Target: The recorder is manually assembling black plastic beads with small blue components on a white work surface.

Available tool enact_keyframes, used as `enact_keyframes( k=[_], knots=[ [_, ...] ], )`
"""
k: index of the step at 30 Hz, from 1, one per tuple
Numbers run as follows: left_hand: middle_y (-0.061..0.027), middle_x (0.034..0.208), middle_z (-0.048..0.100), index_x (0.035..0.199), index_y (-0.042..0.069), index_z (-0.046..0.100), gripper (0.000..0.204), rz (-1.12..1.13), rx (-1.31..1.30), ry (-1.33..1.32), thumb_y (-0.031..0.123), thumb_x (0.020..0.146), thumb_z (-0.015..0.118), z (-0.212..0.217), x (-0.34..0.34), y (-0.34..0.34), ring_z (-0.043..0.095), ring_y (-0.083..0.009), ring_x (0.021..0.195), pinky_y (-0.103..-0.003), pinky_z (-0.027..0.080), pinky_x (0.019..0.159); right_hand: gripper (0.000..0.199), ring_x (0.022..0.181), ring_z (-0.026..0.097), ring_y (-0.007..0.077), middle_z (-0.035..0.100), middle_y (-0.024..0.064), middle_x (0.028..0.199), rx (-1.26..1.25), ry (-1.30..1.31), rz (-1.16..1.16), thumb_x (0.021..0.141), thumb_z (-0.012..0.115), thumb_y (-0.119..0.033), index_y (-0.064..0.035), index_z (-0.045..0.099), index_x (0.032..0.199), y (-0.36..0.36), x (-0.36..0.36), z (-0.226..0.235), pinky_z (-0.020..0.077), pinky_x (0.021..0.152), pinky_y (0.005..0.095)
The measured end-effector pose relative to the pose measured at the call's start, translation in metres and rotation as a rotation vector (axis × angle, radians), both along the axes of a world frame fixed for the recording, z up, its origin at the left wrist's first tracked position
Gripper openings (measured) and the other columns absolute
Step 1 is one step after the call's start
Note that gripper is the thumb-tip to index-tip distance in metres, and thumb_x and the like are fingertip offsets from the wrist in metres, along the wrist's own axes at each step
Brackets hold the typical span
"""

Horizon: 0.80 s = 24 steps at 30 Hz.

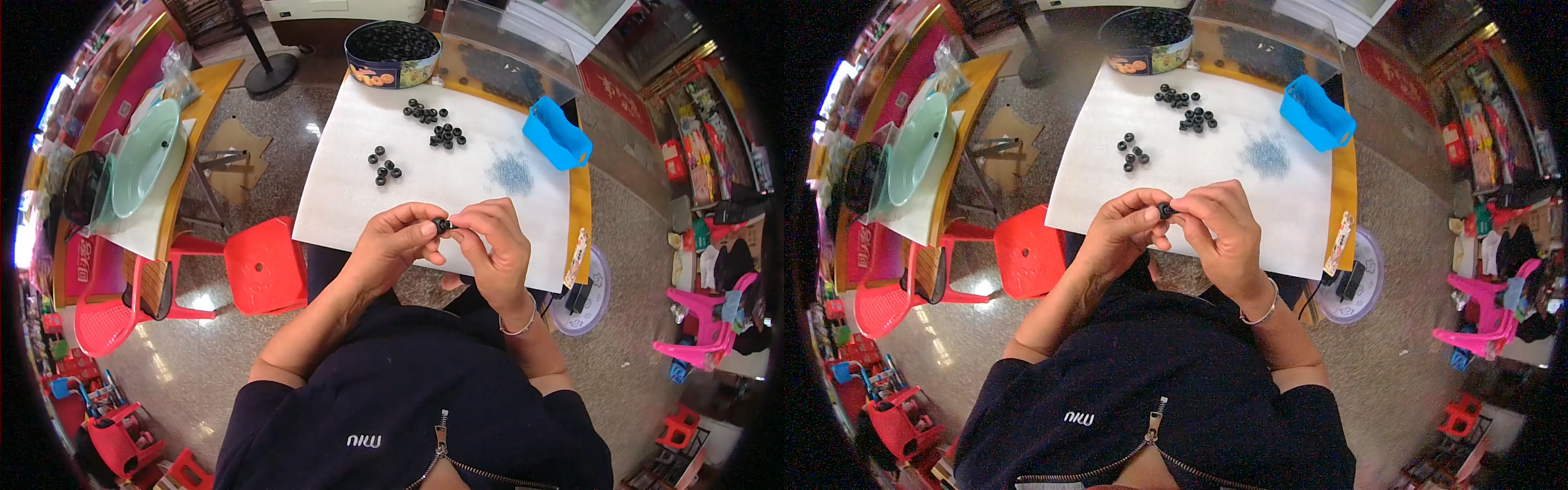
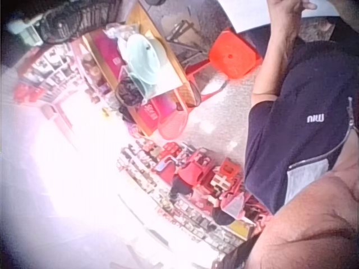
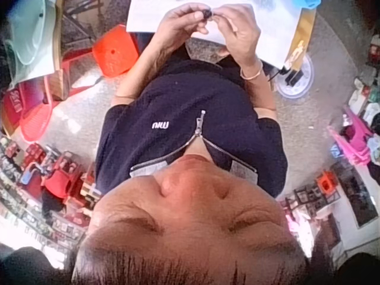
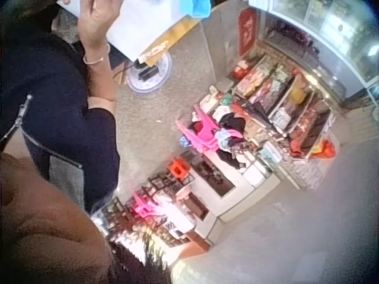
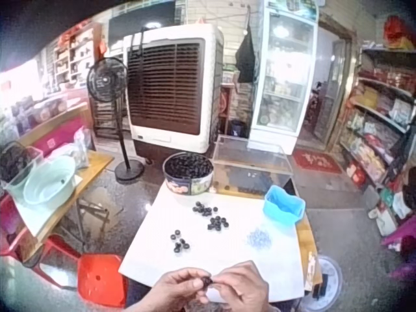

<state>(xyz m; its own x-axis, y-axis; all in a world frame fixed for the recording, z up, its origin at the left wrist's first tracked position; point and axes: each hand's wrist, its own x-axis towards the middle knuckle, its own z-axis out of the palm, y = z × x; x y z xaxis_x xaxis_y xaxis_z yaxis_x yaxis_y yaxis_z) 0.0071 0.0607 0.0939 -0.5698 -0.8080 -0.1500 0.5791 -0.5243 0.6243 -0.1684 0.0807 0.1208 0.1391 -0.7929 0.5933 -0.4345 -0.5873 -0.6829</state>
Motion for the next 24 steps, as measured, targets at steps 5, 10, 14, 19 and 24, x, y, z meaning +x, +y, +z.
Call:
enact_keyframes(
  k=[5, 10, 14, 19, 24],
  knots=[
    [-0.0096, 0.094, 0.063, 0.107, -0.002, 0.058, 0.020, 0.013, -0.022, -0.035, 0.008, 0.089, 0.059, 0.001, 0.000, 0.001, 0.064, -0.0153, 0.070, -0.028, 0.054, 0.069, 0.023, 0.083, 0.054, 0.0214, 0.060, 0.0061, 0.088, -0.011, 0.053, -0.006, 0.073, 0.062, 0.009, -0.0030, 0.065, 0.092, 0.001, 0.001, 0.000, 0.0482, 0.066, 0.0304],
    [-0.0082, 0.091, 0.064, 0.104, -0.001, 0.059, 0.019, 0.065, -0.090, -0.152, 0.008, 0.088, 0.060, 0.001, 0.000, 0.002, 0.063, -0.0141, 0.069, -0.026, 0.053, 0.069, 0.022, 0.081, 0.053, 0.0225, 0.059, 0.0062, 0.086, -0.070, 0.102, 0.001, 0.072, 0.063, 0.009, -0.0030, 0.064, 0.091, -0.001, 0.003, 0.001, 0.0461, 0.065, 0.0313],
    [-0.0097, 0.088, 0.064, 0.104, -0.001, 0.060, 0.020, 0.093, -0.160, -0.205, 0.008, 0.087, 0.061, -0.005, -0.001, 0.001, 0.064, -0.0165, 0.069, -0.029, 0.054, 0.064, 0.022, 0.080, 0.053, 0.0231, 0.060, 0.0066, 0.086, -0.075, 0.118, 0.034, 0.072, 0.064, 0.008, -0.0027, 0.064, 0.091, -0.001, 0.003, 0.002, 0.0459, 0.065, 0.0314],
    [-0.0100, 0.087, 0.064, 0.105, -0.002, 0.060, 0.020, 0.077, -0.131, -0.197, 0.008, 0.087, 0.060, -0.008, -0.001, -0.002, 0.063, -0.0163, 0.068, -0.029, 0.054, 0.065, 0.021, 0.080, 0.054, 0.0227, 0.060, 0.0066, 0.086, 0.011, 0.061, 0.055, 0.072, 0.064, 0.008, -0.0018, 0.064, 0.091, -0.002, 0.004, 0.003, 0.0468, 0.066, 0.0312],
    [-0.0092, 0.087, 0.065, 0.105, -0.002, 0.060, 0.020, 0.061, -0.092, -0.165, 0.008, 0.088, 0.060, -0.013, -0.003, -0.001, 0.062, -0.0146, 0.067, -0.028, 0.054, 0.065, 0.019, 0.081, 0.054, 0.0223, 0.060, 0.0067, 0.087, 0.051, -0.021, 0.083, 0.073, 0.064, 0.007, -0.0012, 0.064, 0.090, -0.004, 0.002, -0.009, 0.0478, 0.067, 0.0303]
  ],
)
